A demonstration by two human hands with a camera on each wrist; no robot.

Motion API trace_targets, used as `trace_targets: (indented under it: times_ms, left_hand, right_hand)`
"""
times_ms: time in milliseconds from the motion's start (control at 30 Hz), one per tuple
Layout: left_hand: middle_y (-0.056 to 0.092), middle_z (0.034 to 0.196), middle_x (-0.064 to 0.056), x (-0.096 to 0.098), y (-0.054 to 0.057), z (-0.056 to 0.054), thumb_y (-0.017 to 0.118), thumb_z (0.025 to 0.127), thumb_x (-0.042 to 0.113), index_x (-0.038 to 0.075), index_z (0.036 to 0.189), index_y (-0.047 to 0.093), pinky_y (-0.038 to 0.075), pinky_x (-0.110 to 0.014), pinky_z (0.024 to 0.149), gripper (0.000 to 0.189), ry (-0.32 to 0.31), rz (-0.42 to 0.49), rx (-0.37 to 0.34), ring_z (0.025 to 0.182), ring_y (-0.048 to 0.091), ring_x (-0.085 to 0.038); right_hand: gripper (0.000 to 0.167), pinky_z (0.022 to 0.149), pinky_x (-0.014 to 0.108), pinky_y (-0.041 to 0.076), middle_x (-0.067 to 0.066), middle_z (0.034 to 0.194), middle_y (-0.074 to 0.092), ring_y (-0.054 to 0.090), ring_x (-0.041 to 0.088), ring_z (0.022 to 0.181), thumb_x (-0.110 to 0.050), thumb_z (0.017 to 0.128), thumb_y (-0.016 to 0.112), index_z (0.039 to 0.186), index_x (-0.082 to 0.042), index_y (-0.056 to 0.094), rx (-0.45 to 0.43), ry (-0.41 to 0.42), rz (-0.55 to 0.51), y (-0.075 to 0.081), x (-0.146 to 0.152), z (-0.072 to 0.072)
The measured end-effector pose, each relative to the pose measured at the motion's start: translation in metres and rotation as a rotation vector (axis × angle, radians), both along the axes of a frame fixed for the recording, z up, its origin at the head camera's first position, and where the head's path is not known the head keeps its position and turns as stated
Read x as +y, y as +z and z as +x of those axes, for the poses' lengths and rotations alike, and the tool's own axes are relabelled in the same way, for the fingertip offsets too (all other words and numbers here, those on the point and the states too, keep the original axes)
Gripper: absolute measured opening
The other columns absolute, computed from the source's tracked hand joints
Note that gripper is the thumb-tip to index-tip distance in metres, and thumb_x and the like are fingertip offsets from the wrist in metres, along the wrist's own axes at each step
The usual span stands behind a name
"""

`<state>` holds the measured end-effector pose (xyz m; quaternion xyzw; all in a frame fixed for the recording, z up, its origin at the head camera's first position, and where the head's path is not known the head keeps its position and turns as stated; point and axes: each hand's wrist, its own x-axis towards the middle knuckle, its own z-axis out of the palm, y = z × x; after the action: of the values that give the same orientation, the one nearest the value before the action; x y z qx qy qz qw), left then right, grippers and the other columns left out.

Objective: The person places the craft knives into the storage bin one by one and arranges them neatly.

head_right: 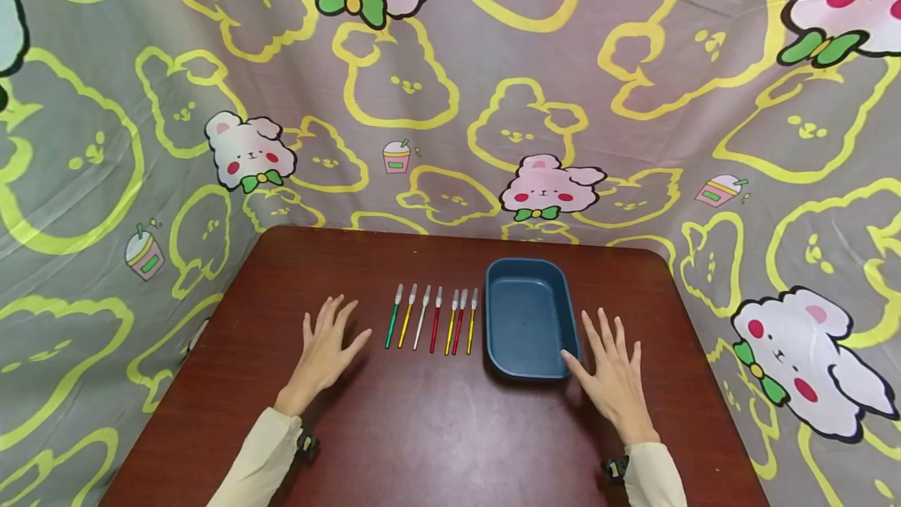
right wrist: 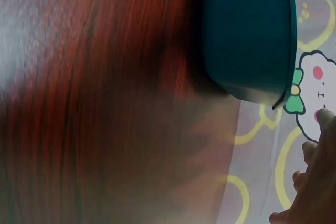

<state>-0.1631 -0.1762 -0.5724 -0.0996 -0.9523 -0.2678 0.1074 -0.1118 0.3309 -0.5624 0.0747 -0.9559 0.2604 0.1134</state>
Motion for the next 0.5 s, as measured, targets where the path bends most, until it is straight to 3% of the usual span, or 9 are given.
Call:
trace_targets:
  times_ms: [233,367,500]
  left_hand:
    - [0.041,0.159,-0.028,0.010,0.000,-0.004,0.064,0.104,0.044,0.003,0.154,0.048,0.016,-0.076,0.119,0.066,-0.011,0.048,-0.050,0.154,0.029,-0.046]
    - [0.048,0.152,-0.029,0.017,-0.002,-0.006,0.062,0.106,0.039,-0.001,0.150,0.050,0.032,-0.069,0.115,0.061,0.003,0.086,-0.053,0.145,0.042,-0.046]
    - [0.056,0.140,-0.025,0.026,-0.004,-0.009,0.058,0.109,0.037,-0.002,0.145,0.054,0.047,-0.062,0.103,0.054,0.035,0.102,-0.058,0.129,0.055,-0.045]
  right_hand:
    - [0.093,0.117,0.079,-0.003,0.016,0.176,0.015,0.002,0.043,0.161,-0.041,0.098,0.071,0.171,-0.024,0.016,-0.003,0.007,0.023,-0.007,-0.009,-0.002]
    - [0.096,0.119,0.077,-0.001,0.015,0.175,0.020,0.002,0.040,0.162,-0.041,0.096,0.072,0.171,-0.023,0.015,0.004,0.002,0.038,-0.011,-0.012,-0.001]
    - [0.098,0.120,0.075,-0.001,0.013,0.174,0.023,0.003,0.037,0.163,-0.042,0.096,0.073,0.172,-0.023,0.014,0.017,0.006,0.044,-0.014,-0.015,-0.001]
